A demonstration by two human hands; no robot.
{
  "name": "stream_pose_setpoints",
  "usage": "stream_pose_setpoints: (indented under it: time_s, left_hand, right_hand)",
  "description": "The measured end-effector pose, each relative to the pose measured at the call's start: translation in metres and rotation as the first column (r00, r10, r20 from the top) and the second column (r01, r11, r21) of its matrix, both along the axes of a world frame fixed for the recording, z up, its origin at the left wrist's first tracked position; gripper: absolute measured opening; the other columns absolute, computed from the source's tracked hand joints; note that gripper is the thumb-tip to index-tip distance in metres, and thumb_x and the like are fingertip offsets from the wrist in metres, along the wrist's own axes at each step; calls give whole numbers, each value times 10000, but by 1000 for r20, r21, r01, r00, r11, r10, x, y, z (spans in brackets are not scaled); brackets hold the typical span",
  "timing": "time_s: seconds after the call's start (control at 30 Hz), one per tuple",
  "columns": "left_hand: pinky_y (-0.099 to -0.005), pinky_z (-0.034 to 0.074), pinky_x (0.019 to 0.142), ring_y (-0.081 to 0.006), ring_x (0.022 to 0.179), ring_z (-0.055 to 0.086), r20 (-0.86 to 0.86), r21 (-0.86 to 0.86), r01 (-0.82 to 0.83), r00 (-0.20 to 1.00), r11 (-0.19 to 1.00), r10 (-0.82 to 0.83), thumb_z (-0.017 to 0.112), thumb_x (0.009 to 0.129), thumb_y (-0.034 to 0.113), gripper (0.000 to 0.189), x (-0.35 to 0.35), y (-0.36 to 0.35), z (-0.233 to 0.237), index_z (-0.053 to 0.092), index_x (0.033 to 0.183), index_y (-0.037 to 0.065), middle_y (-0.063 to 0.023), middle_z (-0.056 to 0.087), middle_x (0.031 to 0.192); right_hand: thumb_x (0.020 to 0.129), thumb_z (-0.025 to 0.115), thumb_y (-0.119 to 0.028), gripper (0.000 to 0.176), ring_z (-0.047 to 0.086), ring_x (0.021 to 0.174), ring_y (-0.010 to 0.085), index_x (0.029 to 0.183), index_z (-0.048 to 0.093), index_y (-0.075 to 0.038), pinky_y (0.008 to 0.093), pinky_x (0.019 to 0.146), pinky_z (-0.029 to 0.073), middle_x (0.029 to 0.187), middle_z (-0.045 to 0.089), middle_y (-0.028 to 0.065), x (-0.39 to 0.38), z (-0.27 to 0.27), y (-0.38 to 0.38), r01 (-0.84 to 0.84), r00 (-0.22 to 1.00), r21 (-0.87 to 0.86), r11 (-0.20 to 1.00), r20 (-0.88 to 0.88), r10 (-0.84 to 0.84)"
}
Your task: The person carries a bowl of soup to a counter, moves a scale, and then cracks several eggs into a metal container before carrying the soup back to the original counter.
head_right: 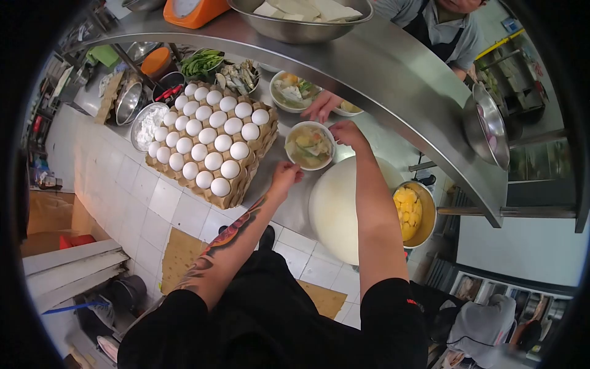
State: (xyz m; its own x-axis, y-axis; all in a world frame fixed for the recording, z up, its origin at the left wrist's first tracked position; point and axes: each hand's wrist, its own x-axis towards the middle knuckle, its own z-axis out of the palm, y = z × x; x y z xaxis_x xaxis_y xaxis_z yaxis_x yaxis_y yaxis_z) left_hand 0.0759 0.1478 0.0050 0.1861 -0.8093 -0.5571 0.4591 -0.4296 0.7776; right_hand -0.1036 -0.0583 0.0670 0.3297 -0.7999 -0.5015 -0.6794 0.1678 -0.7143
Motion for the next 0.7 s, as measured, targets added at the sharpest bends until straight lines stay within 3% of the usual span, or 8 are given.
stream_pose_setpoints:
  time_s: [0.2, 0.43, 0.6, 0.7]
  left_hand:
    - [-314, 586, 700, -189, 792, 686, 26, -29, 14, 1000, 999, -13, 670, 945, 198, 304, 3, -3, -8, 504, 1092, -11, -129, 665, 964]
    - [-277, 572, 608, -165, 703, 677, 174, -86, -23, 984, 996, 38, 704, 912, 160, 285, 1, -7, -16, 515, 1031, -17, -106, 636, 888]
    - [-275, 565, 600, -171, 682, 674, 257, -189, -6, 965, 982, 56, 696, 894, 127, 249, -3, 6, 27, 521, 983, -26, -105, 631, 849]
    - [-284, 547, 563, -158, 646, 672, 242, -253, -27, 966, 967, 90, 705, 875, 106, 239, -2, 23, 61, 530, 956, -36, -98, 637, 758]
  right_hand:
    - [909, 693, -166, 358, 680, 874, 175, 1223, 661, 2, 312, 736, 574, 1034, 717, 95, -3, -13, 1, 30, 994, 47, 998, 106, -35]
    - [885, 687, -124, 307, 690, 796, 186, 1155, 698, 23, 325, 686, 584, 955, 725, 104, -1, -2, 9, 46, 991, 13, 999, 123, -48]
    - [861, 685, -123, 269, 670, 762, 148, 1081, 725, 27, 297, 696, 560, 882, 723, 74, -8, 26, 22, 48, 974, -64, 997, 225, -32]
    - [840, 683, -134, 276, 660, 751, 140, 1059, 729, 27, 282, 700, 547, 864, 720, 66, -13, 62, 41, 24, 989, -174, 985, 145, 1]
